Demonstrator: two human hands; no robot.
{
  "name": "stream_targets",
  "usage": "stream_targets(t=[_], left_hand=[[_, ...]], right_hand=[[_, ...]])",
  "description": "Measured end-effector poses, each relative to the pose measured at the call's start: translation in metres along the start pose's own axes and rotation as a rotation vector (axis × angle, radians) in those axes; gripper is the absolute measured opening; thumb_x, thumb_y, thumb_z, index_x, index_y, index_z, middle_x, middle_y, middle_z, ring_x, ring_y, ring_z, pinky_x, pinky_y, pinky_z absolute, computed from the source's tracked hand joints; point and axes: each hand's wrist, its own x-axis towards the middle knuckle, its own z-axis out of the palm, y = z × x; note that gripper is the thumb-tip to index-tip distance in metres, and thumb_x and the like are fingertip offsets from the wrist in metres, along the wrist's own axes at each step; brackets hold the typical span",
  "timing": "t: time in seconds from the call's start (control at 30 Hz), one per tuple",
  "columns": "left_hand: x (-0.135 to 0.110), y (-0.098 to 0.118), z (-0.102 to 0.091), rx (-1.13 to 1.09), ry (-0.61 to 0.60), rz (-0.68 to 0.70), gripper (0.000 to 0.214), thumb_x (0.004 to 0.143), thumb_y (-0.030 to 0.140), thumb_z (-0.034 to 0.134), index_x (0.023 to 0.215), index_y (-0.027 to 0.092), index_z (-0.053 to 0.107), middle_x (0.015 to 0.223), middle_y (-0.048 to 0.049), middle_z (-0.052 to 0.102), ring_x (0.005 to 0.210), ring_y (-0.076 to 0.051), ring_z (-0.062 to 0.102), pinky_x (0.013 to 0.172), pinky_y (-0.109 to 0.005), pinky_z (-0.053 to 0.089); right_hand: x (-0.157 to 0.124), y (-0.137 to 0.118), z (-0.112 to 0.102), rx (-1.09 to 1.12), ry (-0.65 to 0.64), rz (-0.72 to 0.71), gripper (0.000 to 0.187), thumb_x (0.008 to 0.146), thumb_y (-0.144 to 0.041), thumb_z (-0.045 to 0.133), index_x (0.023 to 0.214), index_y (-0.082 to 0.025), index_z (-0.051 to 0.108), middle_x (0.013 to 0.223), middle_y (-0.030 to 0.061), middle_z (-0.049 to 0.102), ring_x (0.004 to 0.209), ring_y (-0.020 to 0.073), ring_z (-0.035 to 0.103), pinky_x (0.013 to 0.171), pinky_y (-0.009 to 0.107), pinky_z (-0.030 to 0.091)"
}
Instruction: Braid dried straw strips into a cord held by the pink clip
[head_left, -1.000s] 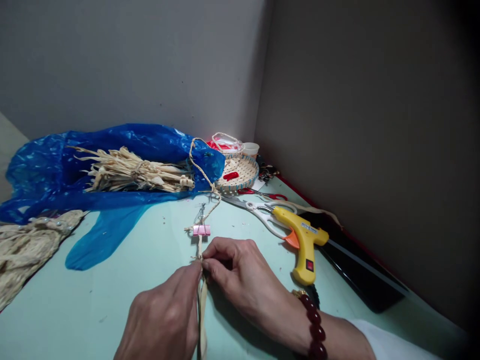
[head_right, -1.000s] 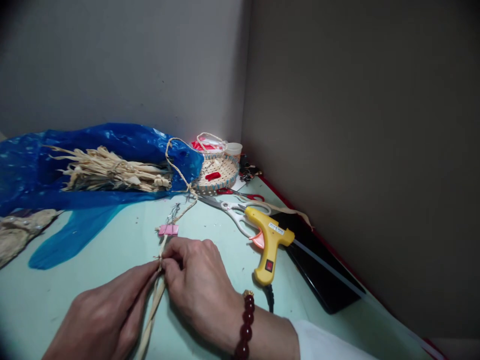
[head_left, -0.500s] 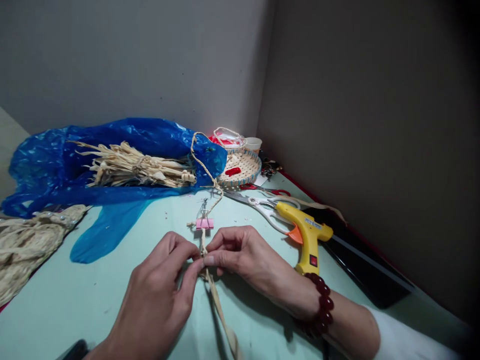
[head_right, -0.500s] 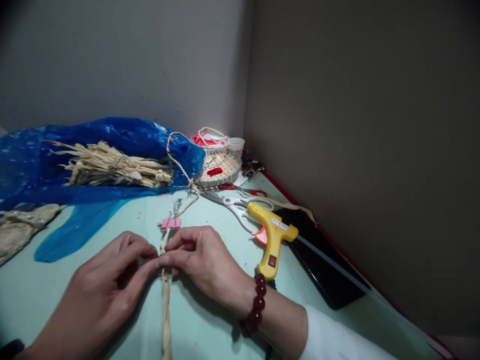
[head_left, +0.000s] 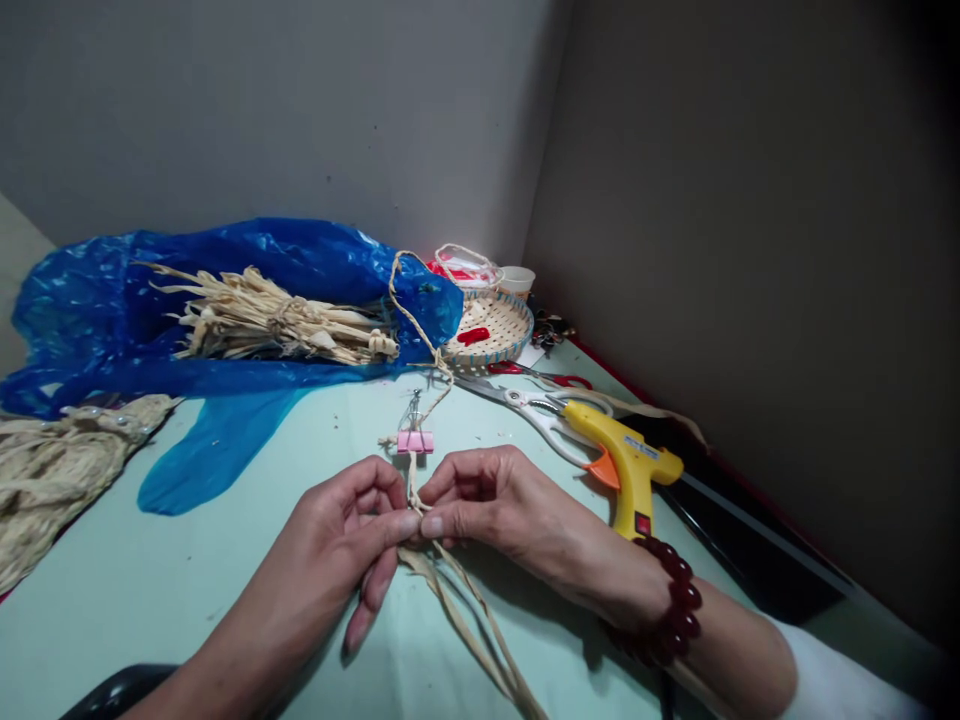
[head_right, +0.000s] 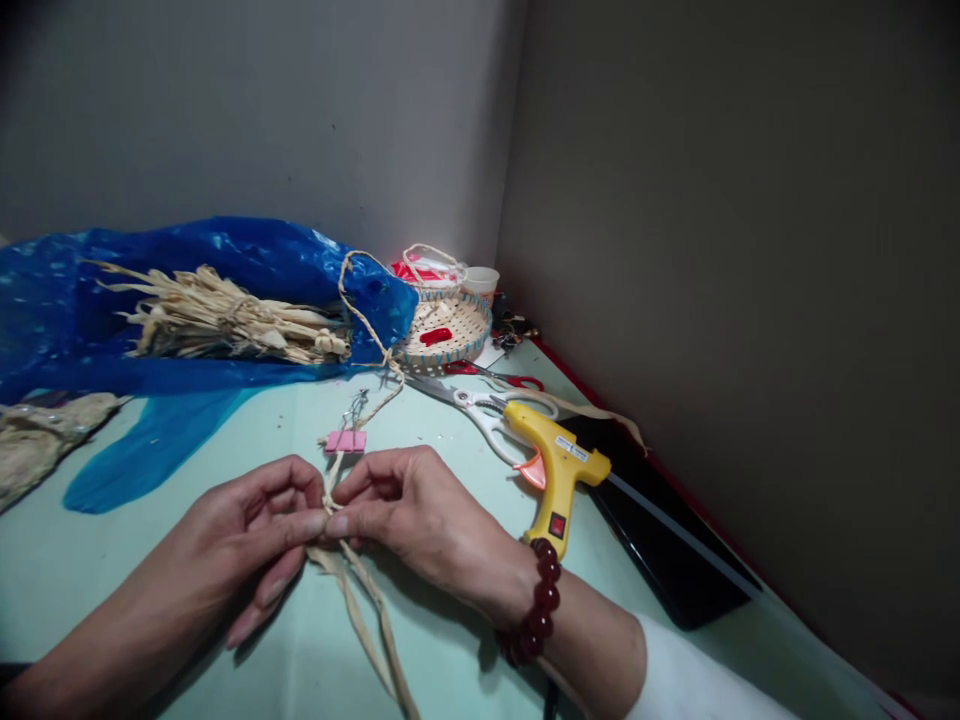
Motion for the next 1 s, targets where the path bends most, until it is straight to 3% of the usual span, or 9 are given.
stream_targets(t=[0.1, 0.23, 0.47, 0.63, 0.8, 0.9, 1.0], left_hand=[[0.0, 0.001, -0.001, -0.023, -0.013, -0.022, 0.015, 0.084, 0.034, 0.058, 0.08, 0.021, 0.051, 0.034, 0.0103, 0.051, 0.02, -0.006, 0.039, 0.025, -0.013, 0.028], [0.001, 0.002, -0.002, -0.036, -0.05, -0.057, 0.015, 0.083, 0.032, 0.059, 0.074, 0.019, 0.056, 0.038, 0.0084, 0.053, 0.023, -0.006, 0.044, 0.026, -0.013, 0.031], [-0.002, 0.0, -0.001, -0.076, -0.074, -0.154, 0.024, 0.08, 0.037, 0.06, 0.067, 0.018, 0.057, 0.038, 0.0068, 0.048, 0.026, -0.008, 0.044, 0.031, -0.018, 0.034], [-0.004, 0.002, 0.005, -0.037, -0.022, -0.129, 0.022, 0.079, 0.036, 0.061, 0.066, 0.018, 0.057, 0.039, 0.0077, 0.045, 0.029, -0.007, 0.042, 0.035, -0.018, 0.034], [-0.005, 0.006, 0.011, -0.002, 0.075, -0.146, 0.022, 0.072, 0.037, 0.068, 0.066, 0.019, 0.057, 0.041, 0.0093, 0.041, 0.03, -0.003, 0.028, 0.033, -0.015, 0.021], [-0.004, 0.007, 0.012, 0.006, 0.121, -0.132, 0.025, 0.067, 0.037, 0.071, 0.063, 0.017, 0.057, 0.048, 0.0076, 0.042, 0.039, -0.003, 0.029, 0.037, -0.014, 0.019], [-0.004, 0.007, 0.011, 0.023, 0.119, -0.125, 0.027, 0.067, 0.039, 0.069, 0.061, 0.017, 0.055, 0.047, 0.0083, 0.037, 0.042, -0.004, 0.026, 0.037, -0.015, 0.017]], right_hand=[[-0.002, 0.001, -0.001, -0.066, 0.001, -0.017, 0.024, 0.071, -0.031, 0.075, 0.074, -0.013, 0.061, 0.065, -0.0034, 0.054, 0.059, 0.0077, 0.043, 0.056, 0.02, 0.033], [-0.004, 0.004, -0.003, -0.379, 0.048, -0.094, 0.006, 0.08, -0.02, 0.062, 0.076, -0.015, 0.063, 0.06, -0.0048, 0.049, 0.055, 0.0074, 0.038, 0.048, 0.02, 0.026], [-0.013, 0.003, 0.001, -0.694, 0.139, -0.209, 0.011, 0.084, -0.014, 0.054, 0.074, -0.018, 0.058, 0.065, -0.0032, 0.058, 0.06, 0.0097, 0.048, 0.053, 0.022, 0.03], [-0.022, 0.001, 0.012, -0.929, 0.227, -0.179, 0.015, 0.082, -0.007, 0.051, 0.071, -0.018, 0.05, 0.069, 0.001, 0.056, 0.062, 0.0123, 0.047, 0.054, 0.025, 0.027], [-0.022, -0.003, 0.012, -0.989, 0.161, -0.185, 0.017, 0.082, -0.006, 0.051, 0.071, -0.019, 0.052, 0.066, 0.0013, 0.057, 0.058, 0.0119, 0.046, 0.055, 0.026, 0.029], [-0.022, -0.009, 0.009, -1.04, 0.149, -0.142, 0.017, 0.084, -0.009, 0.053, 0.07, -0.019, 0.058, 0.063, 0.0018, 0.057, 0.06, 0.0134, 0.047, 0.056, 0.027, 0.031], [-0.022, -0.014, 0.009, -1.085, 0.177, -0.199, 0.019, 0.085, -0.013, 0.055, 0.068, -0.018, 0.061, 0.068, 0.0045, 0.058, 0.069, 0.0169, 0.049, 0.061, 0.029, 0.034]])
